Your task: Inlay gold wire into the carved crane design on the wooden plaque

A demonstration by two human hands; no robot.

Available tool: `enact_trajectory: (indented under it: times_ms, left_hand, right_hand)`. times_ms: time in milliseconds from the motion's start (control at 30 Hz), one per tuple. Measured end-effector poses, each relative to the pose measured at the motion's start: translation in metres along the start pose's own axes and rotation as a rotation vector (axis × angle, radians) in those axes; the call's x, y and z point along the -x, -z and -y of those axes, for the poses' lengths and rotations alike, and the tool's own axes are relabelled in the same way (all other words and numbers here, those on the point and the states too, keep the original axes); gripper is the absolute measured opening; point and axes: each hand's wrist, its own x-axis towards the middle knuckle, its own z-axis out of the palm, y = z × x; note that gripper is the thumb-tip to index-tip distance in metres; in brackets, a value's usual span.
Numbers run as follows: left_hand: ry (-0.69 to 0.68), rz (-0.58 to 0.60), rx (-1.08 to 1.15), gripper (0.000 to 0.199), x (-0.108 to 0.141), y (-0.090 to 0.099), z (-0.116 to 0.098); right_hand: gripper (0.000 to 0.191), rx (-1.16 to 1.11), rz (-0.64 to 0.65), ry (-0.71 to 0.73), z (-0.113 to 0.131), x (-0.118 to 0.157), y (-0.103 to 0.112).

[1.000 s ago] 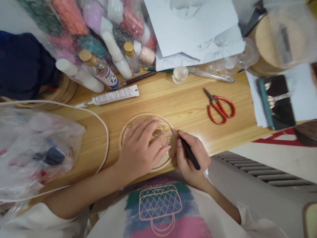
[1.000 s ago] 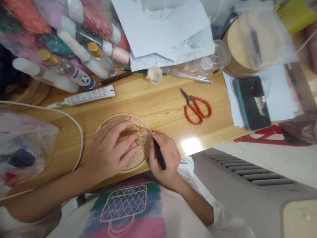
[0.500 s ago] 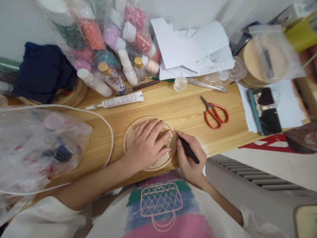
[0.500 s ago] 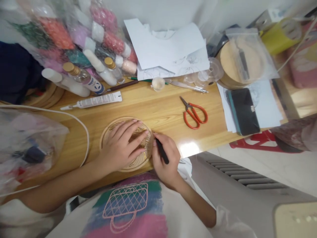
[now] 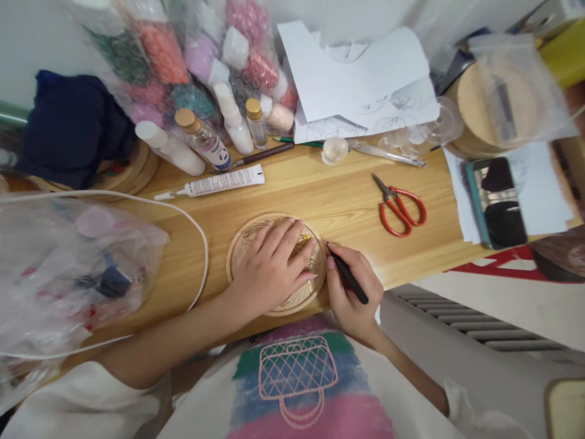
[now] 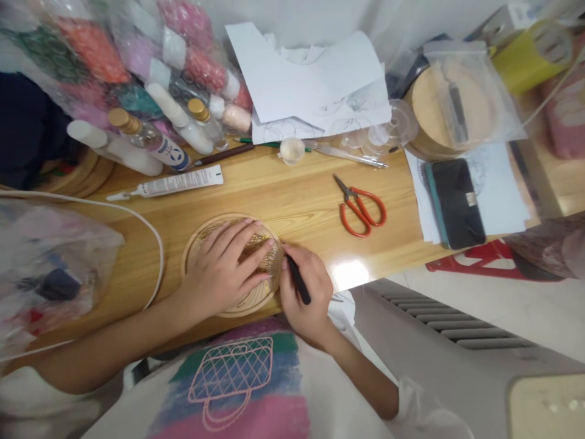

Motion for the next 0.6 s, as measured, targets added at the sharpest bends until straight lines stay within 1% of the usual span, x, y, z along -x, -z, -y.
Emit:
enact_trajectory:
  times_ms: [300, 600]
  left_hand:
    - [-0.017, -0.084, 0.008, 0.036, 0.0011, 0.0017, 0.0037]
    - [-0.009, -0.043, 0.014, 0.038, 0.0009, 0.0013, 0.003]
  right_hand:
    - [0.037, 0.011, 0.005, 0.015, 0.0002, 0.0, -0.0007]
    - [0.04, 0.017, 0.005, 0.037, 0.0023, -0.0007, 0.0]
